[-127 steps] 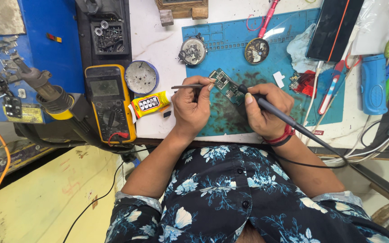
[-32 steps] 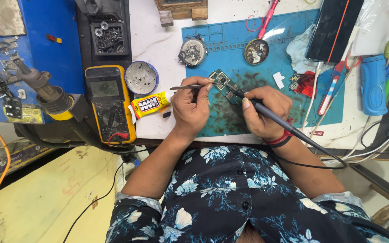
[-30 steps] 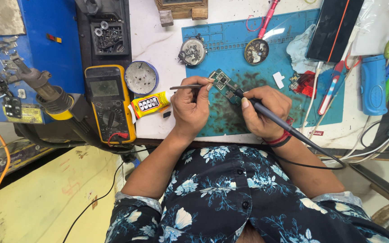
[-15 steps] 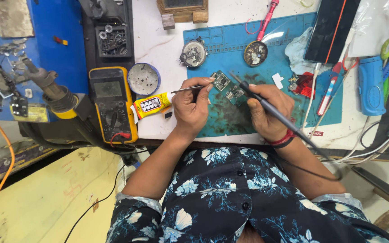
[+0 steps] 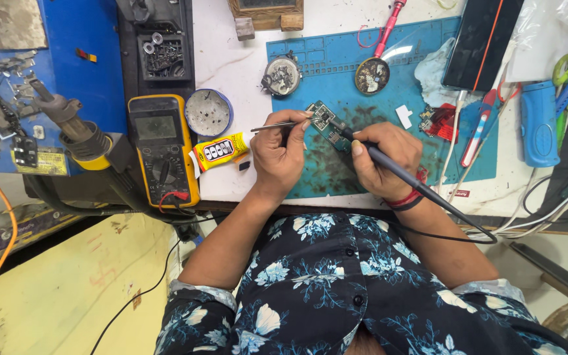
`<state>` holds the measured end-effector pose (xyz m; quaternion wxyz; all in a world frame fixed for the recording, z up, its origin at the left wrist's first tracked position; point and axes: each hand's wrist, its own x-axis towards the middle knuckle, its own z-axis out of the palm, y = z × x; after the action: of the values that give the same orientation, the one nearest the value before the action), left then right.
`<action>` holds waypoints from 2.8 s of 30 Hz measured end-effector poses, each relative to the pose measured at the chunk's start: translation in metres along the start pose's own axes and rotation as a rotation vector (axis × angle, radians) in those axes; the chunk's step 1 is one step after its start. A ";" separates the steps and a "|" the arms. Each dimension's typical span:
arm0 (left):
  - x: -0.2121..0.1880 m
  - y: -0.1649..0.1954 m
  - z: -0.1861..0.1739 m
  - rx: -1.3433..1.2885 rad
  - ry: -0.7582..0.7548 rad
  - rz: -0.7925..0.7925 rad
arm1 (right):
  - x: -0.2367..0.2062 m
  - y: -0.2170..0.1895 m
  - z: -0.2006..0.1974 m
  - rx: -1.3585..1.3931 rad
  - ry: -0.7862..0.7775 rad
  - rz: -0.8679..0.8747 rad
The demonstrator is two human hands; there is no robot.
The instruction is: The person solders components on a green circuit board at a repair workbench, holding the board with tweezers in one hand and a soldering iron in the other, repositioning the board and touching various points on it with the iron throughout the episode.
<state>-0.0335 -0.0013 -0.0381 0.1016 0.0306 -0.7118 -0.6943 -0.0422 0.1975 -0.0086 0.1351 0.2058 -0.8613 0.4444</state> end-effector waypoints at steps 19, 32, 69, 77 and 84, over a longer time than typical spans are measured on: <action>0.003 -0.007 0.001 -0.023 -0.013 0.022 | 0.000 0.008 0.004 -0.004 0.013 0.029; 0.004 -0.008 0.000 -0.014 -0.018 0.057 | 0.000 0.010 0.004 0.018 0.024 -0.002; 0.005 -0.010 -0.001 -0.007 -0.016 0.051 | 0.002 0.010 0.006 0.006 0.025 0.032; 0.004 -0.010 -0.001 -0.013 -0.016 0.054 | 0.002 0.010 0.006 0.007 0.026 0.033; 0.005 -0.011 -0.001 -0.014 -0.014 0.031 | 0.003 0.009 0.007 0.008 0.027 0.041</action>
<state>-0.0389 -0.0034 -0.0481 0.1075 0.0137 -0.7080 -0.6978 -0.0496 0.1955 -0.0173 0.1368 0.1824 -0.8616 0.4534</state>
